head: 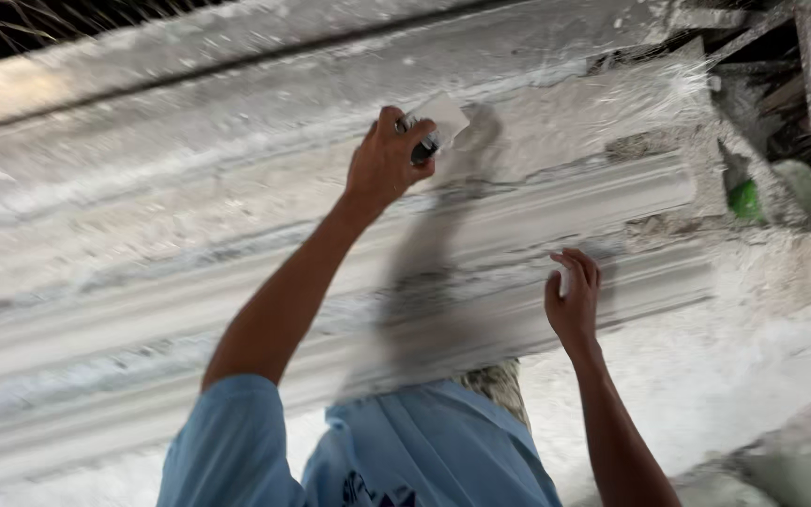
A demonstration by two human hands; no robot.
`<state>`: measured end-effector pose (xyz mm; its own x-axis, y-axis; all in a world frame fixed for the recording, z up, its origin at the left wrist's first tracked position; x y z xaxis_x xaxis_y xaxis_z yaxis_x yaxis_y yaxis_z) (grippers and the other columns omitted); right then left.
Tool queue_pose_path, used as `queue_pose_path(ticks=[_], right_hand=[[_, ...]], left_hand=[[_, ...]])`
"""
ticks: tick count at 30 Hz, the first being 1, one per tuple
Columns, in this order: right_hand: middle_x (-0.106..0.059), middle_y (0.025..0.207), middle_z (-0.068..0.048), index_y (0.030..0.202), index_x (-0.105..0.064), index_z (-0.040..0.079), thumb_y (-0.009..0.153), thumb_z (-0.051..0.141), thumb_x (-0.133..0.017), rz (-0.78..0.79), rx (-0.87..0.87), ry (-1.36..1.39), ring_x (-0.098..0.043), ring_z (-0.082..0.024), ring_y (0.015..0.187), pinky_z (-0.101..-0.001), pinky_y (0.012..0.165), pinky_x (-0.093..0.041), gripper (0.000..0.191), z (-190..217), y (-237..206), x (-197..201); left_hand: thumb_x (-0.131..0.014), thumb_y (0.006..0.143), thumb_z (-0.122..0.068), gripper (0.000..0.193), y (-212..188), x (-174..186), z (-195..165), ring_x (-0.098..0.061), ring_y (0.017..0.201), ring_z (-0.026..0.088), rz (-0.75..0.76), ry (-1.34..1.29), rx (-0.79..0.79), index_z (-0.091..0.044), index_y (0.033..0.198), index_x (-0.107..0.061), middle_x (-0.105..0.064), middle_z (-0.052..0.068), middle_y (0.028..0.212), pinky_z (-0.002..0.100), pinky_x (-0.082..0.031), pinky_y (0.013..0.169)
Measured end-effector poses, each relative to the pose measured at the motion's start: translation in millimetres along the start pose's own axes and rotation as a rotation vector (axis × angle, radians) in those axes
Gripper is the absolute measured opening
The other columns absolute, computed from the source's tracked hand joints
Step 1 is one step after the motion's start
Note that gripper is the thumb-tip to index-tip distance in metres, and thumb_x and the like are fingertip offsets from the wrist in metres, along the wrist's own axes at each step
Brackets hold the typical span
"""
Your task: The person wipes down long plaster cornice moldings with wet hands, washes their hands at a tap, dips a bundle of white fiberglass strands in a bucket of slurry, and spreads the strands along the mold cavities. They then pour liquid from a small container over the mold and smooth the surface by hand.
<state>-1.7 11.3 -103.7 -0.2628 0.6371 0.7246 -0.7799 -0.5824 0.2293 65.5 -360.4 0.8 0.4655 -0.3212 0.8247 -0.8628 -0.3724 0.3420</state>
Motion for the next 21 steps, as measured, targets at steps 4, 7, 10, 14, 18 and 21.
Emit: queue_pose_path(ticks=[4,7,10,14,18,21], right_hand=[[-0.054,0.139,-0.015,0.129,-0.061,0.007,0.097,0.000,-0.059,0.008,0.129,-0.096,-0.044,-0.035,0.140,-0.0527,0.120,-0.035,0.032,-89,47,52],[-0.050,0.143,-0.018,0.132,-0.057,0.007,0.099,0.006,-0.062,0.008,0.179,-0.210,-0.039,-0.039,0.143,-0.0545,0.119,-0.034,0.033,-139,78,83],[-0.043,0.148,-0.022,0.138,-0.052,0.005,0.097,0.012,-0.062,0.030,0.205,-0.324,-0.036,-0.042,0.143,-0.0585,0.119,-0.031,0.043,-168,97,91],[-0.038,0.154,-0.024,0.145,-0.048,0.004,0.096,0.017,-0.060,0.107,0.140,-0.309,-0.032,-0.041,0.146,-0.0590,0.120,-0.029,0.052,-186,102,85],[-0.037,0.155,-0.022,0.147,-0.047,0.007,0.097,0.018,-0.061,0.119,0.101,-0.253,-0.031,-0.041,0.148,-0.0570,0.121,-0.030,0.053,-188,100,89],[-0.038,0.154,-0.021,0.146,-0.047,0.006,0.094,0.018,-0.061,0.140,0.091,-0.235,-0.031,-0.042,0.147,-0.0570,0.120,-0.030,0.055,-186,103,93]], left_hand=[[-0.086,0.076,-0.026,0.049,43,-53,-64,-0.066,0.102,0.034,0.044,0.039,0.058,-0.022,0.123,-0.070,-0.050,0.015,0.118,0.044,-0.061,0.076],[-0.086,0.077,-0.027,0.050,78,-86,-113,-0.066,0.103,0.035,0.011,0.035,0.052,-0.022,0.124,-0.069,-0.050,0.015,0.121,0.044,-0.061,0.078],[-0.086,0.075,-0.028,0.051,107,-123,-152,-0.066,0.102,0.035,0.009,0.015,0.081,-0.023,0.123,-0.070,-0.051,0.015,0.120,0.046,-0.060,0.078],[-0.085,0.077,-0.028,0.051,147,-169,-186,-0.066,0.103,0.035,0.014,-0.004,0.112,-0.023,0.125,-0.070,-0.051,0.015,0.120,0.046,-0.060,0.080],[-0.085,0.078,-0.028,0.049,179,-208,-212,-0.067,0.103,0.034,0.042,0.020,0.117,-0.023,0.124,-0.070,-0.051,0.014,0.118,0.045,-0.060,0.080],[-0.086,0.077,-0.028,0.050,193,-230,-230,-0.067,0.102,0.034,0.054,-0.001,0.118,-0.020,0.123,-0.070,-0.051,0.016,0.118,0.044,-0.061,0.079]])
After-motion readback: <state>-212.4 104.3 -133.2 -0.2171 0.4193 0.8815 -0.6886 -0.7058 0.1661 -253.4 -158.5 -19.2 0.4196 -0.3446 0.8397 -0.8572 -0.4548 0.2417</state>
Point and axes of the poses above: each hand's wrist, its own y-axis towards the middle knuckle, its own x-axis out of the back of the hand, z = x × y, the point moved 6 cm from there along y, towards the middle knuckle
